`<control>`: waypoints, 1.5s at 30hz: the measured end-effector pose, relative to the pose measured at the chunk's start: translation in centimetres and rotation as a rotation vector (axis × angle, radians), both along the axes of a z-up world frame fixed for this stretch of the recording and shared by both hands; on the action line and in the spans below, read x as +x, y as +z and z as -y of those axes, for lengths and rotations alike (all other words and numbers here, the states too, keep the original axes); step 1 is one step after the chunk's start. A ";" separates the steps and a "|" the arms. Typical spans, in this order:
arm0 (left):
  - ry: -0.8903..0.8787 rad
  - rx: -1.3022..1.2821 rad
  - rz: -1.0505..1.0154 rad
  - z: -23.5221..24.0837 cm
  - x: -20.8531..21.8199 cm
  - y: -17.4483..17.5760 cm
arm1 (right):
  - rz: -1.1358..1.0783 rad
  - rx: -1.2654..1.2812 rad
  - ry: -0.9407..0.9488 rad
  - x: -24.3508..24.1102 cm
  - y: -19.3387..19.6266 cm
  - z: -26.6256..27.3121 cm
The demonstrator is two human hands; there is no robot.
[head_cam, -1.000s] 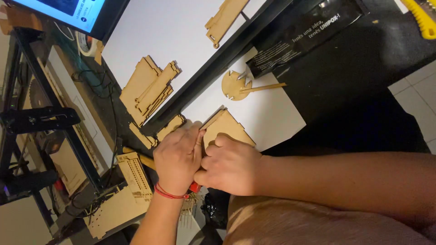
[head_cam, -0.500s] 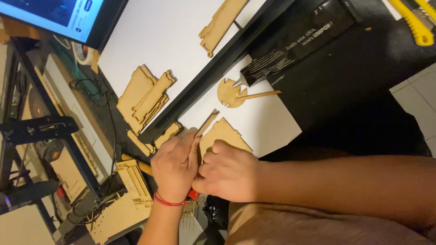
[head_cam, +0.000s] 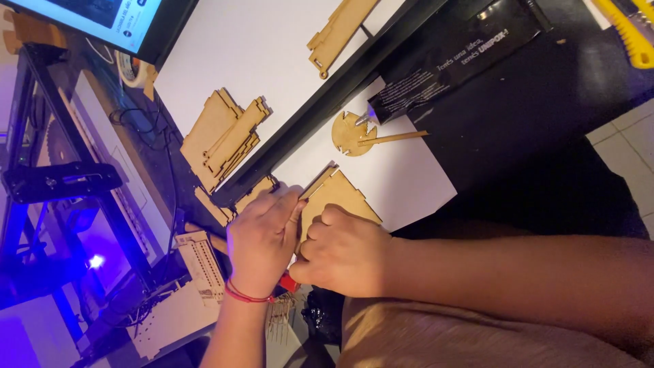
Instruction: The person assembles a wooden model by applying glue to small laser-cut pieces using a wooden stick. They carefully align and press the glued components together to form a larger structure.
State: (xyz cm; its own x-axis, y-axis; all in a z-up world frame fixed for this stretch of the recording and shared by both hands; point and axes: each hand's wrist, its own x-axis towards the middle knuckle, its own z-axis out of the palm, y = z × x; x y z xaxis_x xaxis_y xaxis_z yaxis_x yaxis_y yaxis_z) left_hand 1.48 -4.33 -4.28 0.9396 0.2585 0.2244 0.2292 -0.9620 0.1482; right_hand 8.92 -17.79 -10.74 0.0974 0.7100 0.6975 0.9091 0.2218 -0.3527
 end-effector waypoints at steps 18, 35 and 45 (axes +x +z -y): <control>0.035 -0.331 -0.202 1.7 4.2 2.0 | -0.011 0.027 0.018 0.3 0.5 -0.2; 0.117 -0.529 -0.258 1.2 4.2 2.1 | 0.009 0.034 0.069 -0.1 -1.7 -0.2; 0.099 -0.714 -0.155 -1.9 1.8 4.7 | 0.041 -0.040 0.184 0.4 -1.9 -0.3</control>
State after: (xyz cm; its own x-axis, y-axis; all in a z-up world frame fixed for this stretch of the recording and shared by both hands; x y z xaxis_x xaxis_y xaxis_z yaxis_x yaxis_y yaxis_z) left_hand 3.29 -2.47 0.39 0.9114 0.3775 -0.1639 0.3795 -0.6170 0.6894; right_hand 9.29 -17.51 -12.59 -0.0649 0.7403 0.6691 0.8683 0.3724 -0.3278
